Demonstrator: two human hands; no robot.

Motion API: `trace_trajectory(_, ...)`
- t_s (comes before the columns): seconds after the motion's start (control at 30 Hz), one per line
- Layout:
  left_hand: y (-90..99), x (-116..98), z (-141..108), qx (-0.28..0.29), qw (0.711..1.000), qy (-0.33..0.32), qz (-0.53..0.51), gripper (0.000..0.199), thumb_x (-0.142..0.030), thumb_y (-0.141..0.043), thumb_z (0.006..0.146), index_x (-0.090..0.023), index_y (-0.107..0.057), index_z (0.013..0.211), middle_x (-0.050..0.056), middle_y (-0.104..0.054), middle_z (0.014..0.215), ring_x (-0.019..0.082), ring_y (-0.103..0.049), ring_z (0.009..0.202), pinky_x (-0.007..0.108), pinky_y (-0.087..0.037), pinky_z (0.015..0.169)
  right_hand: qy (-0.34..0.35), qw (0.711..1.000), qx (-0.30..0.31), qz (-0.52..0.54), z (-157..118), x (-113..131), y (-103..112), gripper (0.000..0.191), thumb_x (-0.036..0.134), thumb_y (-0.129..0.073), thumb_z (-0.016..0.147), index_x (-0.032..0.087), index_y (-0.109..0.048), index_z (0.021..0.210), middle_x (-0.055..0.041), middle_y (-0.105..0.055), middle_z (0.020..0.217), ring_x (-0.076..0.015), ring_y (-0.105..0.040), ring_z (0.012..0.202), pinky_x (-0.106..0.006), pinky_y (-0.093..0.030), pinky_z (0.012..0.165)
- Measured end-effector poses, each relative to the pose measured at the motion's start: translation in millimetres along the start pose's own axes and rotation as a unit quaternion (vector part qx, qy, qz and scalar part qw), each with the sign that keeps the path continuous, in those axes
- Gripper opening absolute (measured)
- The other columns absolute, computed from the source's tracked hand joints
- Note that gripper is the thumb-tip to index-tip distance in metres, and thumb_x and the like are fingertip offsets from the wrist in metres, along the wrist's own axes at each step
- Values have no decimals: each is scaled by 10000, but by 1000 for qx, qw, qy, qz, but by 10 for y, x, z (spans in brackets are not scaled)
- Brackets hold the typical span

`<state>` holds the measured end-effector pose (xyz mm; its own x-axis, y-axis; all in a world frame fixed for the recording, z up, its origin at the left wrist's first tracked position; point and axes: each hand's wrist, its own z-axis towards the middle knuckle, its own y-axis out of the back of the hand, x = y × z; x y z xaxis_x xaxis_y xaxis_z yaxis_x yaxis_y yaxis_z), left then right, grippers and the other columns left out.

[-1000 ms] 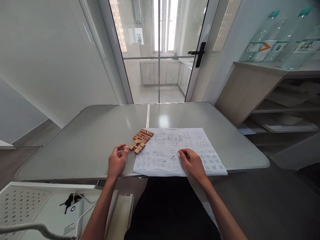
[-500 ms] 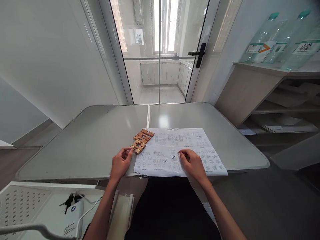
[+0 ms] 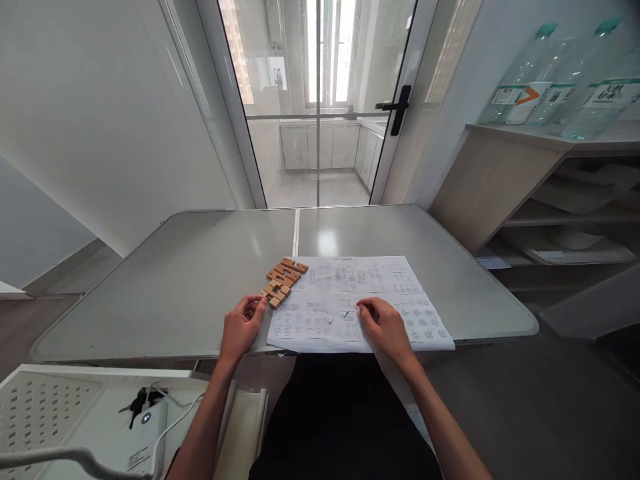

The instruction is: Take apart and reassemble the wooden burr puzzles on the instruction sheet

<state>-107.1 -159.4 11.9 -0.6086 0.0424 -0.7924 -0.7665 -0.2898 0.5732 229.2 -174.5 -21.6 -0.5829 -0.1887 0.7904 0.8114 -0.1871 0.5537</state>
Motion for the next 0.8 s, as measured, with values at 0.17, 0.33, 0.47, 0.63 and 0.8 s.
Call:
trace_trajectory(0.17, -4, 15, 7, -4, 1000, 2, 3, 408, -587, -601, 905, -202, -725, 963, -14, -615, 706, 148, -534, 619, 246, -425, 611, -2, 1000, 3, 2, -9, 10, 11, 271, 381, -499, 1004, 231, -723, 1030, -72, -752, 1062, -255, -670, 947, -368, -503, 806)
trace_trajectory(0.33, -6, 11, 10, -5, 1000, -3, 4, 412, -584, -596, 903, -201, -729, 971, -11, -609, 694, 150, -537, 615, 245, -425, 599, -2, 1000, 4, 5, -4, -3, 7, 256, 375, -504, 1002, 237, -720, 1022, -64, -751, 1052, -252, -671, 940, -369, -506, 809)
trace_trajectory(0.47, -3, -7, 5, -8, 1000, -5, 2, 415, -583, -596, 899, -198, -730, 973, -11, -608, 690, 148, -533, 610, 243, -423, 591, -1, 1000, 2, 5, -1, -9, 1, 258, 375, -505, 1000, 235, -721, 1017, -66, -750, 1049, -252, -672, 932, -374, -507, 816)
trace_trajectory(0.63, 0, -19, 2, -5, 1000, -5, 5, 410, -580, -598, 897, -195, -725, 959, -16, -602, 677, 144, -518, 600, 245, -420, 598, 4, 1000, 1, 5, 2, -23, -3, 266, 383, -507, 997, 230, -724, 1014, -76, -751, 1037, -258, -670, 926, -376, -504, 804)
trace_trajectory(0.8, -2, -24, -1, -6, 1000, -7, 5, 413, -581, -590, 901, -195, -725, 963, -10, -625, 696, 146, -524, 602, 247, -418, 594, 5, 1000, -1, 4, 4, -38, -7, 261, 380, -512, 999, 232, -725, 1021, -71, -751, 1038, -254, -669, 926, -373, -505, 805)
